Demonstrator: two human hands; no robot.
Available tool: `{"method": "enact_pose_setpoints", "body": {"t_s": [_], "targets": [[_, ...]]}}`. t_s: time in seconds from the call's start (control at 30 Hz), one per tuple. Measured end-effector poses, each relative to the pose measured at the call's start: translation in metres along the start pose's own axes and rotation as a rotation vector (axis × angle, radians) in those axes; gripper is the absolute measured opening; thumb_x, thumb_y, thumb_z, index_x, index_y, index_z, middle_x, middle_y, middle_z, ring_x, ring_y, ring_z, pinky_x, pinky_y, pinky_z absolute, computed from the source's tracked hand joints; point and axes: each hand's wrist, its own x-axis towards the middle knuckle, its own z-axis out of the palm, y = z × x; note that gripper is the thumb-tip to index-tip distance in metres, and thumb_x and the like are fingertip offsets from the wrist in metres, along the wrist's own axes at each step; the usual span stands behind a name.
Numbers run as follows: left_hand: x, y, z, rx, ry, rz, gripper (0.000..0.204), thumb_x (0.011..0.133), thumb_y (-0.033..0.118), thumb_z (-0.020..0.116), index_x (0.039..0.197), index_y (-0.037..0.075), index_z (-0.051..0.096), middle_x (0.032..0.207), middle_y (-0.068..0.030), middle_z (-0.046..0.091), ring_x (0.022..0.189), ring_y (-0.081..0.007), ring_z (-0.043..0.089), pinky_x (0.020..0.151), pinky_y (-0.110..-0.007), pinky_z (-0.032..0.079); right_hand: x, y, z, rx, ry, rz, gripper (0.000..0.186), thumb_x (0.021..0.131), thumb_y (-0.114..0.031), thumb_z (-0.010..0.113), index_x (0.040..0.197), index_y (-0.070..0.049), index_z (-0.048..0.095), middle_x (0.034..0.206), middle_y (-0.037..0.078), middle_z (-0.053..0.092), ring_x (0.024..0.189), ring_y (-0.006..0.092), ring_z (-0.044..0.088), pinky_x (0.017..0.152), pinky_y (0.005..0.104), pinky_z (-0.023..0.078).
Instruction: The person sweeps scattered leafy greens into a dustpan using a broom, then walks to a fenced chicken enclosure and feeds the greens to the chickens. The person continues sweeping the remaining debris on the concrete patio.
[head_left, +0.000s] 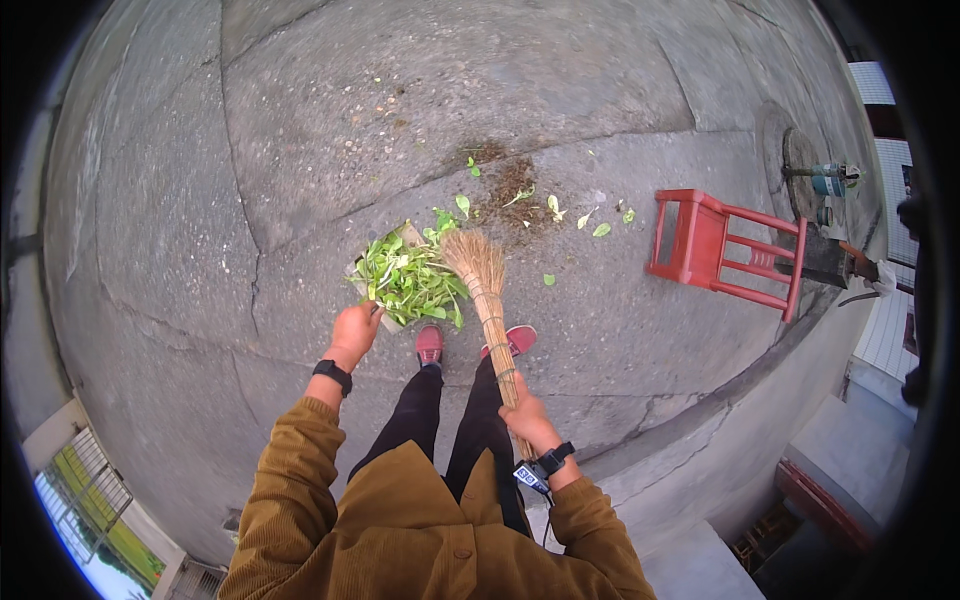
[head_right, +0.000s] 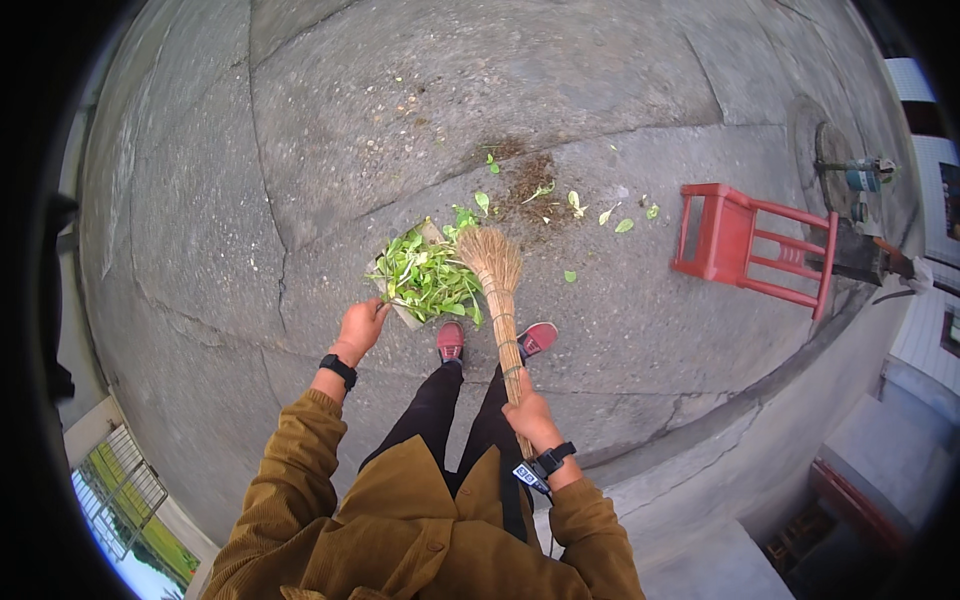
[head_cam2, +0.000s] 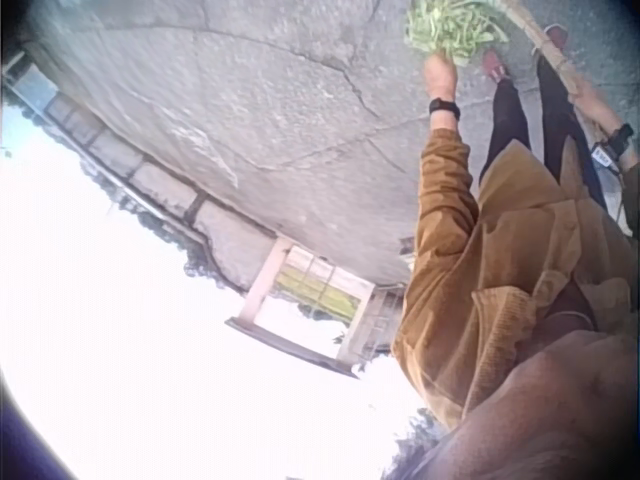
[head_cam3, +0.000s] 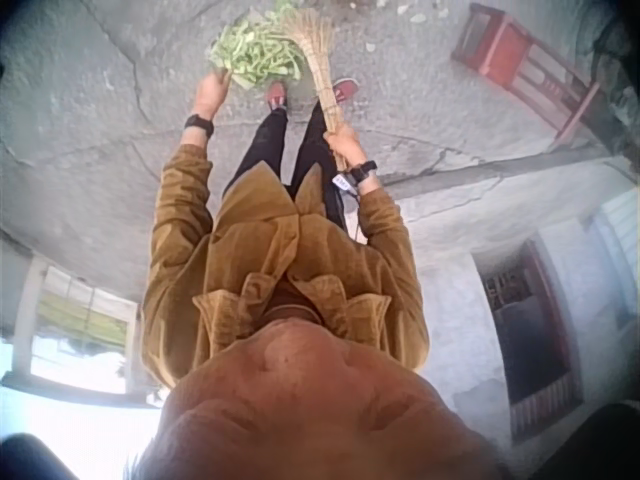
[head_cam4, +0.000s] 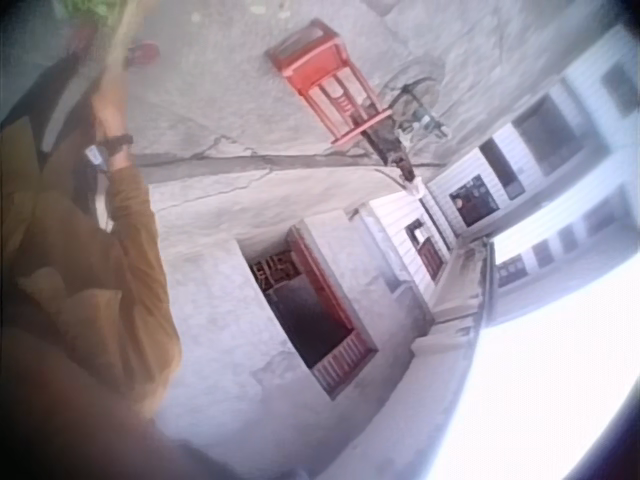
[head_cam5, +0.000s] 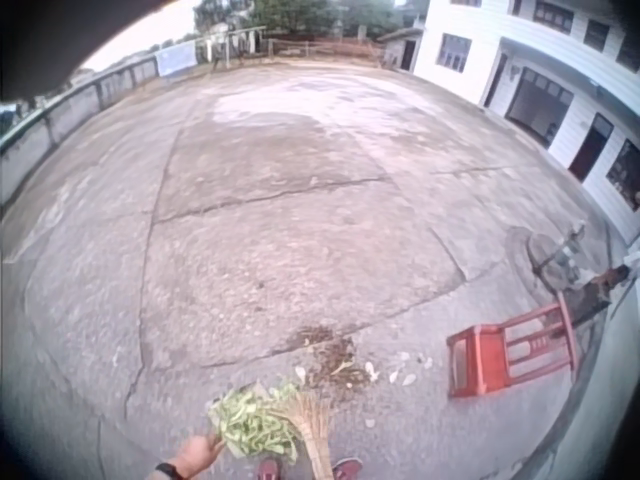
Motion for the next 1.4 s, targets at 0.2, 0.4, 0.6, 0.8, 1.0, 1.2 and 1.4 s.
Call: {"method": "enact_pose_setpoints", "body": {"t_s": [0.2, 0.4, 0.6, 0.8, 1.0, 1.2, 1.4], "targets": [[-0.002, -0.005, 0.000, 0.035, -0.015, -0.019, 0.028, 0.092, 0.034, 0.061, 0.096, 0.006, 0.068, 0.081, -0.0223, 0.067, 0.079, -0.0429, 0.064, 0.071, -0.052, 0.051, 0.077, -0.037, -0.008, -0.285, 0.227, -0.099, 0.079, 0.081, -0.015, 0.059, 0.152, -0.012, 0.025, 0.098, 0.027, 0.068, 0.092, 0.0433, 0.066, 0.083, 0.0499, 0.051], [0.000, -0.006, 0.003, 0.003, 0.005, -0.004, 0.027, 0.091, 0.032, 0.062, 0.093, 0.006, 0.067, 0.081, -0.0220, 0.067, 0.079, -0.0427, 0.064, 0.070, -0.052, 0.051, 0.053, -0.046, 0.024, -0.559, 0.059, -0.125, 0.074, 0.081, -0.011, 0.057, 0.150, -0.015, 0.030, 0.095, 0.024, 0.068, 0.089, 0.0420, 0.067, 0.078, 0.0514, 0.052], [0.000, -0.011, 0.003, -0.035, 0.017, 0.027, 0.027, 0.091, 0.030, 0.062, 0.091, 0.004, 0.066, 0.081, -0.0230, 0.066, 0.079, -0.0435, 0.063, 0.070, -0.052, 0.050, 0.002, -0.021, 0.051, -0.361, -0.191, -0.131, 0.083, 0.079, -0.014, 0.060, 0.153, -0.012, 0.024, 0.097, 0.028, 0.067, 0.093, 0.0445, 0.065, 0.083, 0.0484, 0.051], [-0.015, -0.028, -0.007, -0.152, -0.039, 0.050, 0.025, 0.092, 0.027, 0.063, 0.093, 0.001, 0.066, 0.083, -0.0256, 0.065, 0.080, -0.0452, 0.062, 0.069, -0.051, 0.049, -0.045, 0.020, 0.025, -0.145, 0.009, -0.238, 0.087, 0.080, -0.015, 0.066, 0.155, -0.013, 0.022, 0.090, 0.023, 0.068, 0.077, 0.0369, 0.068, 0.073, 0.0427, 0.053], [-0.031, -0.040, -0.015, -0.126, -0.051, 0.078, 0.024, 0.093, 0.025, 0.063, 0.096, 0.001, 0.067, 0.081, -0.0241, 0.065, 0.077, -0.0436, 0.063, 0.068, -0.048, 0.050, -0.056, 0.053, 0.011, 0.234, 0.027, 0.105, 0.088, 0.082, -0.012, 0.066, 0.156, -0.012, 0.019, 0.077, 0.012, 0.066, 0.056, 0.0187, 0.063, 0.053, 0.0345, 0.052], [-0.039, -0.043, -0.021, -0.049, -0.063, 0.039, 0.026, 0.093, 0.027, 0.062, 0.093, 0.002, 0.067, 0.080, -0.0240, 0.065, 0.078, -0.0442, 0.062, 0.068, -0.049, 0.050, -0.014, 0.044, 0.041, 0.300, 0.025, 0.200, 0.087, 0.084, -0.007, 0.064, 0.156, -0.017, 0.016, 0.078, 0.010, 0.063, 0.052, 0.0171, 0.059, 0.045, 0.0340, 0.051], [-0.040, -0.044, -0.017, -0.025, -0.065, 0.020, 0.029, 0.092, 0.033, 0.061, 0.092, 0.005, 0.067, 0.081, -0.0235, 0.066, 0.079, -0.0443, 0.063, 0.071, -0.052, 0.051, -0.049, 0.046, 0.026, 0.142, -0.051, 0.005, 0.087, 0.080, -0.009, 0.067, 0.155, -0.015, 0.023, 0.093, 0.015, 0.069, 0.067, 0.0246, 0.067, 0.059, 0.0351, 0.054]]}}
